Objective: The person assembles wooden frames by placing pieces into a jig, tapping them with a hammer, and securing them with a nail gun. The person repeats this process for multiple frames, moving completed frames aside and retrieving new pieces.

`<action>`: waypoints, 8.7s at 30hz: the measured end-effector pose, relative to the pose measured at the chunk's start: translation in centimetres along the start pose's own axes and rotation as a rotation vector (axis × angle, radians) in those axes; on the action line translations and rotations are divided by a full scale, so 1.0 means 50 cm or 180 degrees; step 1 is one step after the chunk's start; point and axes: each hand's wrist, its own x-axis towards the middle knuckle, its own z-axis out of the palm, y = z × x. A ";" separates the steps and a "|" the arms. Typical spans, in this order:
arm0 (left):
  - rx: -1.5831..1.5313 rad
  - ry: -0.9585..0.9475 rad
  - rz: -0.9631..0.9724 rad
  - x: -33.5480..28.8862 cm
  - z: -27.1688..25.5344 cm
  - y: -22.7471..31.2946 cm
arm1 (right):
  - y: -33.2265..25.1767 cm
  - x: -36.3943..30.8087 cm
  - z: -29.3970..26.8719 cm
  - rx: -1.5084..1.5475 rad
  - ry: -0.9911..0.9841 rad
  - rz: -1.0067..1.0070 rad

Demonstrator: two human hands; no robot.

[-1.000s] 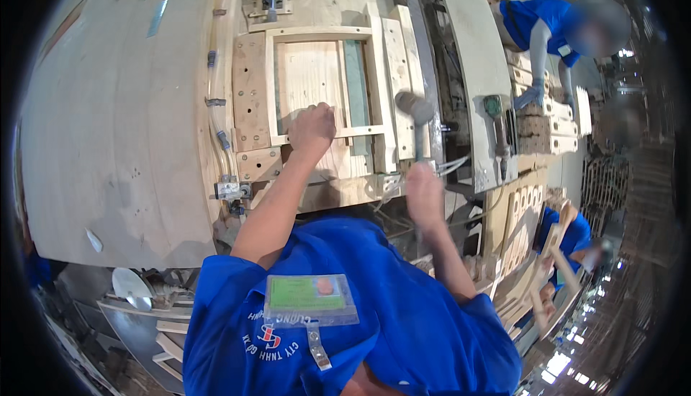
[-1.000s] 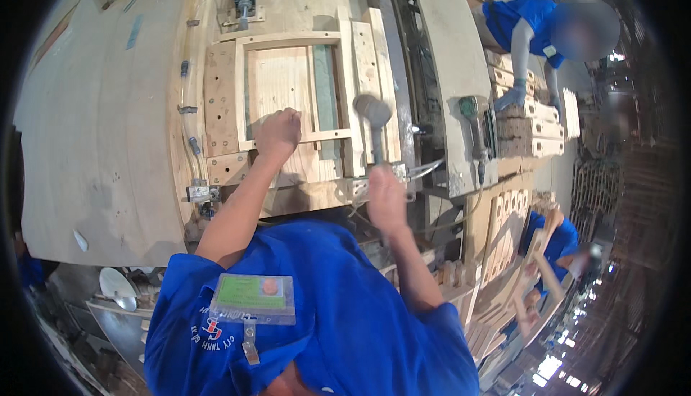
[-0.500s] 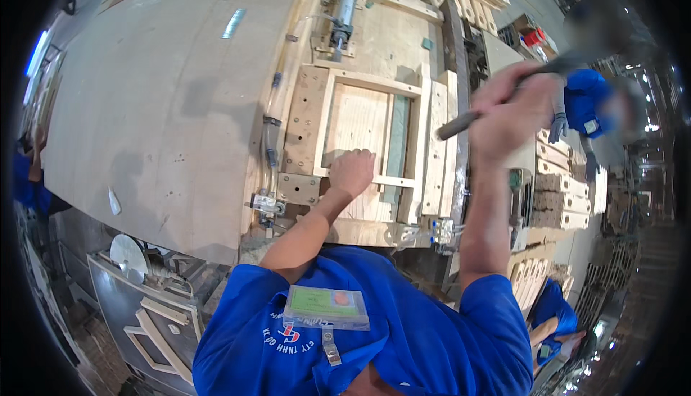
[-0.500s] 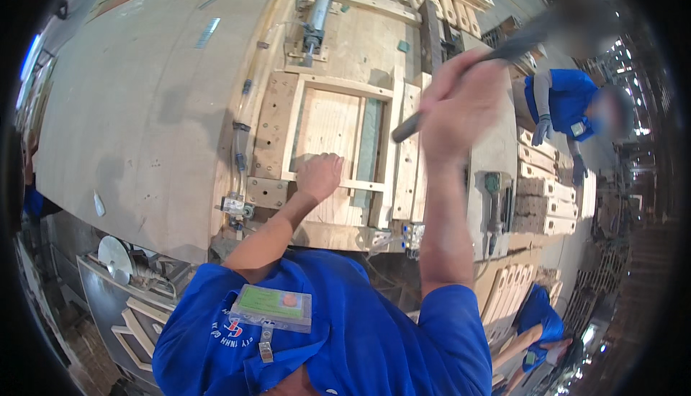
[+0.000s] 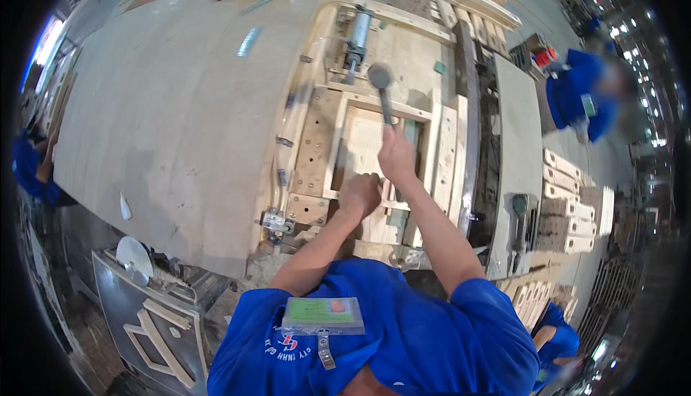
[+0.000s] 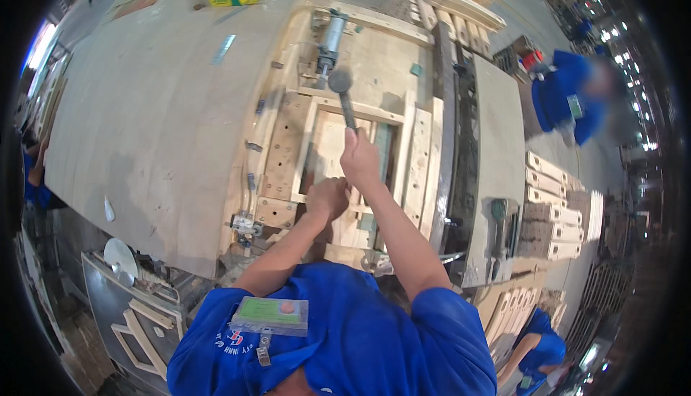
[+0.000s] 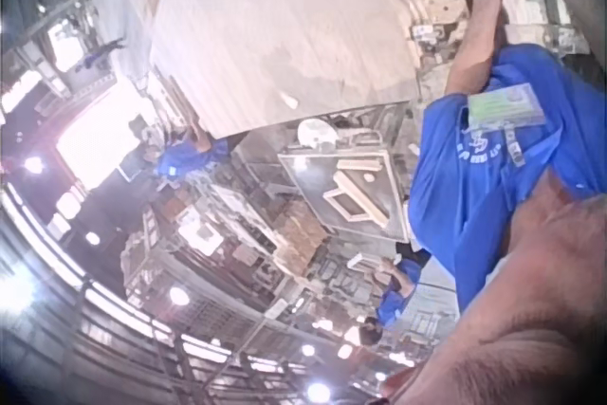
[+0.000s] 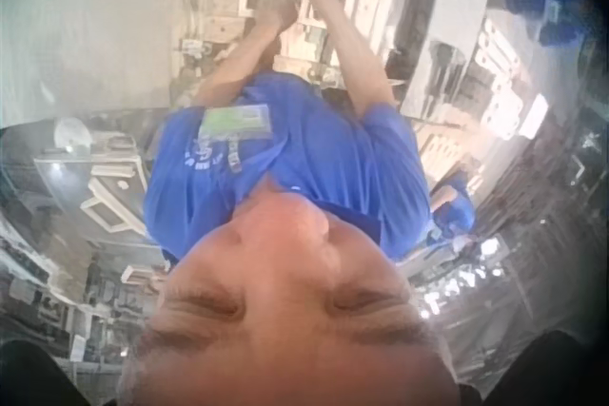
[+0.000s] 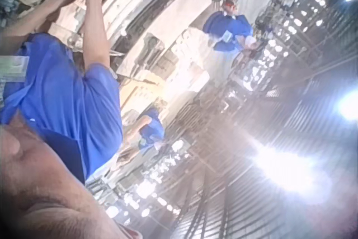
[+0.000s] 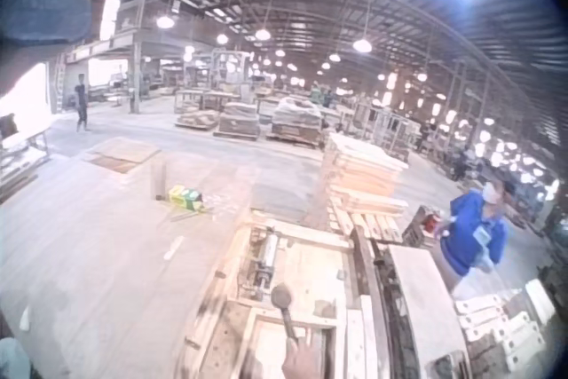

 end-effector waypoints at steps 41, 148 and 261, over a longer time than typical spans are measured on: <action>-0.0860 -0.0158 0.0409 -0.036 0.006 -0.002 | 0.575 -0.279 -0.629 -0.1943 0.0365 0.1821; -0.4136 0.0986 -0.1845 0.256 0.028 -0.005 | -0.077 0.257 -0.071 -0.0379 -0.2360 -0.0837; -0.2680 0.3144 -0.0038 -0.104 -0.659 0.031 | 0.152 -0.080 -0.412 0.2110 -0.0594 0.0540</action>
